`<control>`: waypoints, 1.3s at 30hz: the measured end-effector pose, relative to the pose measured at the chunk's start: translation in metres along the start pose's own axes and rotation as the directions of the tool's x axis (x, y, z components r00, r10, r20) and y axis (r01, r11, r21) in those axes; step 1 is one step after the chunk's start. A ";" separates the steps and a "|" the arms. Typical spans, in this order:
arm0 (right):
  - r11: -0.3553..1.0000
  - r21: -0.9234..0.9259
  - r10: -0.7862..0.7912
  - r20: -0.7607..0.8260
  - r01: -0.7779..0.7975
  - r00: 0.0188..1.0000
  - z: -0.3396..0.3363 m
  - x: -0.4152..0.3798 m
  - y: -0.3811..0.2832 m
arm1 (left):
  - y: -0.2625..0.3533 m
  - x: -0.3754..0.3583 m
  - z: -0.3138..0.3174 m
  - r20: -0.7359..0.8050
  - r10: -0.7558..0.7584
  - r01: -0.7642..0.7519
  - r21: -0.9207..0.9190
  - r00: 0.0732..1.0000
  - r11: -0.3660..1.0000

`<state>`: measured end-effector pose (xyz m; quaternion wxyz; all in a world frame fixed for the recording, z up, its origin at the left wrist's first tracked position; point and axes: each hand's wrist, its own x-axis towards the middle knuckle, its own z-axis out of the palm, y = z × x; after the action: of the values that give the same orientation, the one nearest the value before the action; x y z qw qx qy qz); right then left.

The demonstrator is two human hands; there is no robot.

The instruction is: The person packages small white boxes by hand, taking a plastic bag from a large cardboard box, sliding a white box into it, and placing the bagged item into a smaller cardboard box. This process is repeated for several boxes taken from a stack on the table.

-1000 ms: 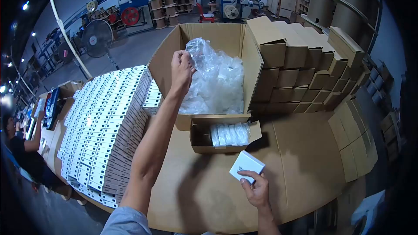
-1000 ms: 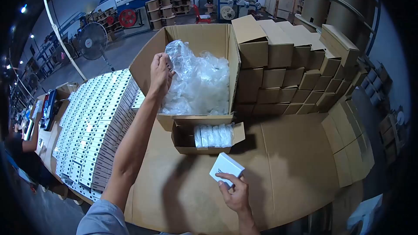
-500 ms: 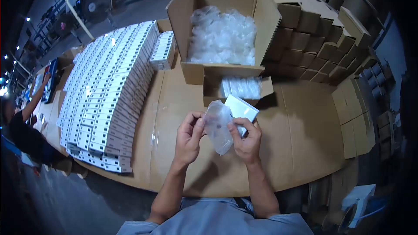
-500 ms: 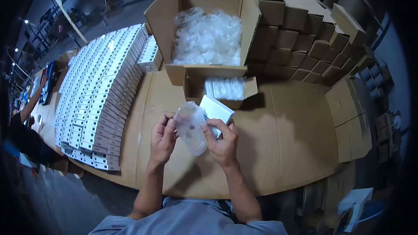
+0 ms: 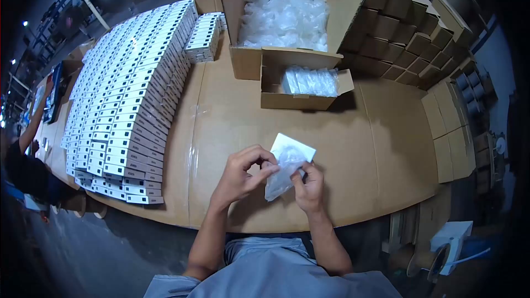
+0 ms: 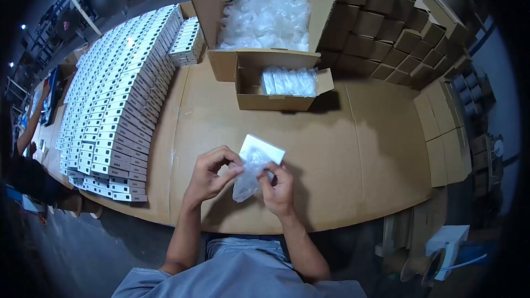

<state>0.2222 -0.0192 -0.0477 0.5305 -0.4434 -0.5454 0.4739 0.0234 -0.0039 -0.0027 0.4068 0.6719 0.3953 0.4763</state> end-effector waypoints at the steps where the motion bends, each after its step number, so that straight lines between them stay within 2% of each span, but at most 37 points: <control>1: 0.999 -0.016 0.037 0.002 -0.037 0.999 -0.003 0.001 -0.003 | 0.002 -0.004 -0.002 -0.049 -0.095 0.086 -0.156 0.994 0.984; 3: 0.996 -0.017 0.086 -0.024 -0.086 0.996 -0.008 0.004 -0.004 | -0.008 -0.013 -0.010 -0.153 -0.143 0.095 -0.288 0.978 0.953; 5: 0.993 0.014 0.120 -0.079 -0.120 0.990 -0.011 0.005 -0.003 | -0.022 -0.016 -0.019 -0.175 -0.115 0.047 -0.351 0.978 0.935; 6: 0.989 -0.060 0.131 -0.077 -0.136 0.988 -0.014 0.006 -0.002 | -0.023 -0.015 -0.022 -0.183 -0.104 0.027 -0.380 0.978 0.924; 9: 0.982 -0.186 0.022 -0.075 -0.035 0.997 -0.010 0.005 -0.008 | -0.011 -0.008 -0.025 -0.059 -0.009 -0.016 -0.398 0.998 0.917; 10: 0.987 -0.160 0.017 -0.081 -0.029 0.997 -0.006 0.004 -0.008 | -0.004 -0.006 -0.023 -0.077 -0.040 0.018 -0.269 0.996 0.963; 13: 0.976 -0.217 -0.027 -0.075 0.010 0.997 0.000 0.005 -0.009 | 0.003 0.003 -0.028 0.102 -0.079 0.069 0.090 0.992 0.994; 14: 0.963 -0.268 -0.059 -0.076 0.037 0.995 0.002 0.007 -0.013 | 0.004 0.006 -0.028 0.097 -0.175 0.159 0.153 0.980 0.975; 17: 0.930 -0.365 0.033 0.010 -0.027 0.999 -0.006 0.005 -0.013 | 0.000 0.011 -0.025 -0.003 -0.085 0.085 0.088 0.996 0.993; 18: 0.934 -0.357 -0.028 0.009 0.030 1.000 -0.006 0.005 -0.013 | -0.005 0.011 -0.028 -0.052 -0.087 0.092 0.112 0.995 0.989; 21: 0.951 -0.308 -0.026 -0.034 0.015 0.999 -0.009 0.002 -0.005 | -0.034 0.005 -0.030 -0.233 -0.245 0.158 -0.338 0.941 0.928; 22: 0.955 -0.290 0.032 -0.082 -0.054 0.996 -0.009 0.001 -0.005 | -0.031 0.008 -0.016 -0.379 -0.304 0.018 -0.601 0.874 0.799; 24: 0.951 -0.243 0.150 -0.178 -0.191 0.972 -0.007 0.000 -0.006 | -0.033 -0.004 -0.005 -0.308 -0.291 0.041 -0.620 0.906 0.783; 25: 0.955 -0.267 0.070 -0.207 -0.125 0.976 -0.005 0.000 -0.002 | -0.033 -0.012 0.001 -0.271 -0.284 0.054 -0.629 0.920 0.775; 26: 0.954 -0.293 -0.011 -0.234 -0.059 0.972 -0.002 0.001 0.003 | -0.029 -0.019 0.008 -0.186 -0.307 0.174 -0.515 0.933 0.840; 27: 0.948 -0.320 -0.087 -0.256 0.000 0.963 0.001 0.000 0.007 | -0.024 -0.023 0.024 -0.199 -0.346 0.225 -0.458 0.917 0.860; 28: 0.923 -0.357 0.052 -0.246 -0.141 0.968 0.002 -0.002 -0.006 | -0.018 -0.024 0.036 -0.207 -0.388 0.249 -0.488 0.898 0.837; 31: 0.978 0.025 0.210 -0.158 -0.208 0.965 0.007 -0.006 0.011 | -0.020 -0.026 0.047 -0.271 -0.442 0.251 -0.530 0.855 0.810; 34: 0.961 0.254 0.161 -0.183 -0.111 0.970 0.009 -0.010 0.015 | -0.021 -0.028 0.041 -0.283 -0.492 0.292 -0.533 0.823 0.794; 36: 0.971 0.221 0.134 -0.197 -0.089 0.971 0.006 -0.012 0.016 | -0.043 -0.041 0.038 -0.300 -0.531 0.312 -0.548 0.792 0.776; 39: 0.988 0.106 0.129 -0.196 -0.109 0.972 -0.003 -0.014 0.016 | -0.052 -0.055 0.020 -0.212 -0.562 0.398 -0.513 0.800 0.760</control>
<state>0.2254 -0.0302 -0.0654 0.5742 -0.4954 -0.4380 0.4827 0.0221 -0.0391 -0.0721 0.5808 0.3374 0.5035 0.5434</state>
